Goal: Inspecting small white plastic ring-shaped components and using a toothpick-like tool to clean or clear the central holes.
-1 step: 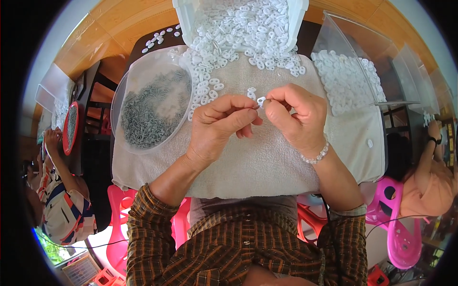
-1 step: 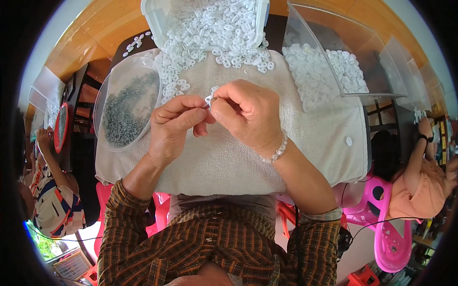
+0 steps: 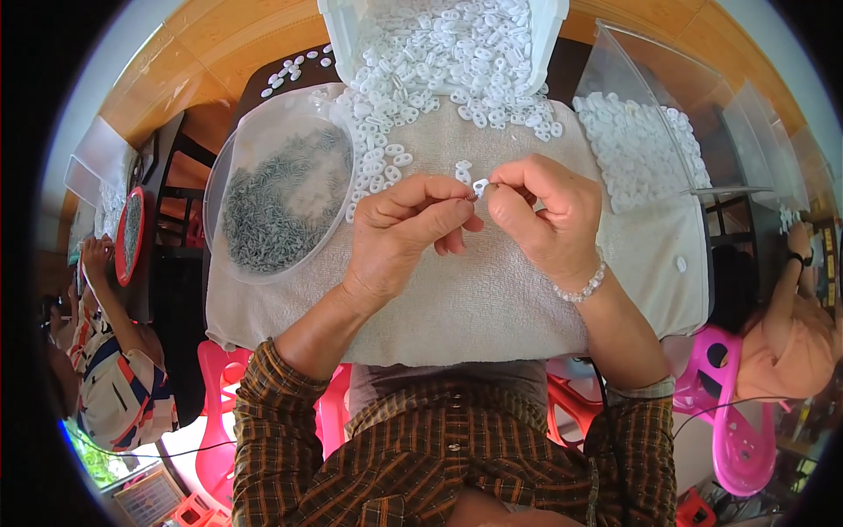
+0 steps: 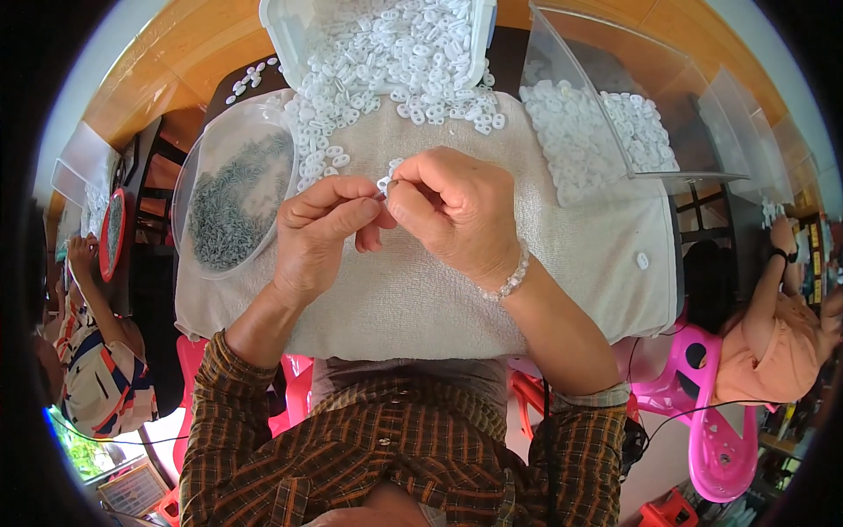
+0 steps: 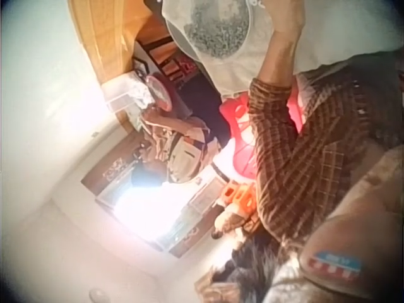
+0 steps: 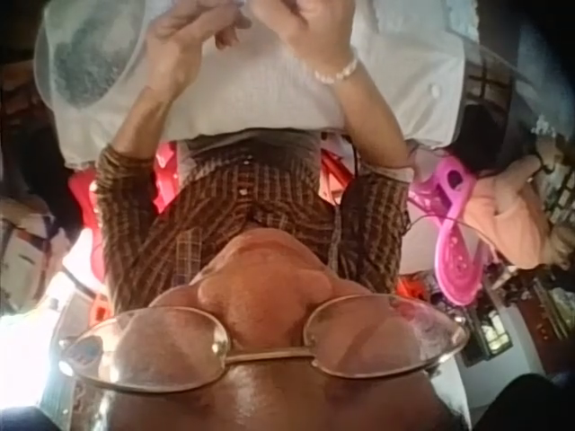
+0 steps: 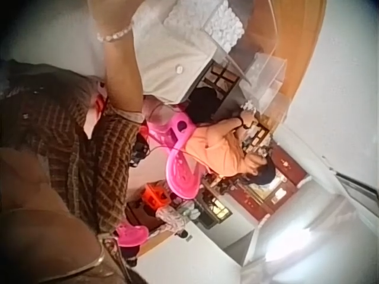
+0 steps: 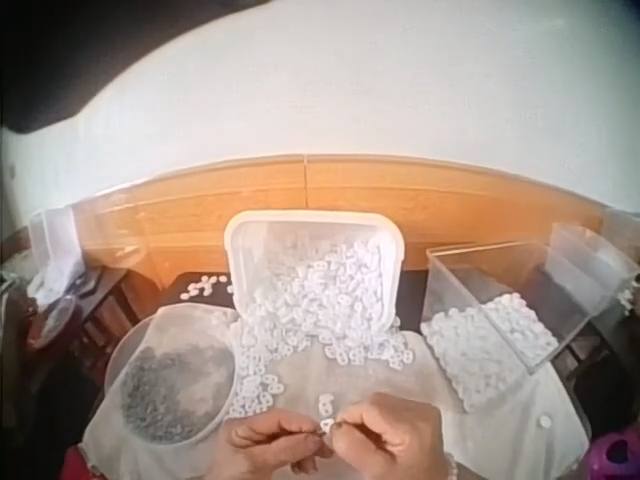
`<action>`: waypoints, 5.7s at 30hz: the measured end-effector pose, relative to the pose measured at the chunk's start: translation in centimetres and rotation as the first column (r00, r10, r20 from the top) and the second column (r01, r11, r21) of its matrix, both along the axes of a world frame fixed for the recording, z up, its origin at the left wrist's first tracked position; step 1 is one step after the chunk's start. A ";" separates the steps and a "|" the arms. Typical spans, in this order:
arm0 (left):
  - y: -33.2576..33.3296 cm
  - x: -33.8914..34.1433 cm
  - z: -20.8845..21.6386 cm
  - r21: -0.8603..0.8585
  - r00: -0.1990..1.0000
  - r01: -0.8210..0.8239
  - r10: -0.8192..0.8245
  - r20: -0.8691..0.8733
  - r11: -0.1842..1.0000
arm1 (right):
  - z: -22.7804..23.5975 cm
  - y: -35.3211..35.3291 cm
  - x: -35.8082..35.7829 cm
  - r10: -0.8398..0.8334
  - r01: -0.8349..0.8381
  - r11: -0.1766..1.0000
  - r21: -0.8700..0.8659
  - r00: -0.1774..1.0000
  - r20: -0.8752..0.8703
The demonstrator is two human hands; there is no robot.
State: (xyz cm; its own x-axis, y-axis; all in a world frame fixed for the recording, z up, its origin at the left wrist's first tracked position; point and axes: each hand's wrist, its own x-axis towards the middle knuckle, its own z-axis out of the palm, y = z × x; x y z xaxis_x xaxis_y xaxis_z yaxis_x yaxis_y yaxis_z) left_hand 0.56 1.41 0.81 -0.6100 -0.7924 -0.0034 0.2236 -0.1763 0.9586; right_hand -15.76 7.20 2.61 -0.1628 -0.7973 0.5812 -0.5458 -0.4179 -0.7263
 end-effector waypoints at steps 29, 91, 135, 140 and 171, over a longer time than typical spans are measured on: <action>-1.6 -0.5 -1.5 -0.383 0.957 -0.148 0.230 0.177 0.912 | -0.3 -0.1 -1.3 -0.031 -0.034 0.991 0.132 0.888 0.459; -1.8 -0.7 -0.4 0.274 0.977 0.178 -0.203 0.065 0.945 | -0.8 -0.3 -0.4 0.121 -0.246 0.955 0.167 0.835 0.537; -1.6 -0.3 -0.4 0.243 0.959 0.211 -0.152 -0.240 0.947 | 0.3 0.0 -0.5 -0.102 0.041 0.962 -0.270 0.972 -0.214; -1.5 -0.3 -0.5 0.159 0.970 0.146 -0.110 -0.218 0.976 | 0.2 0.0 -0.4 -0.105 0.038 0.957 -0.286 0.969 -0.224; -1.7 -0.2 -0.6 -0.038 0.977 0.128 -0.132 -0.168 0.991 | 0.0 -0.3 -0.3 -0.148 0.055 0.943 -0.328 0.953 -0.266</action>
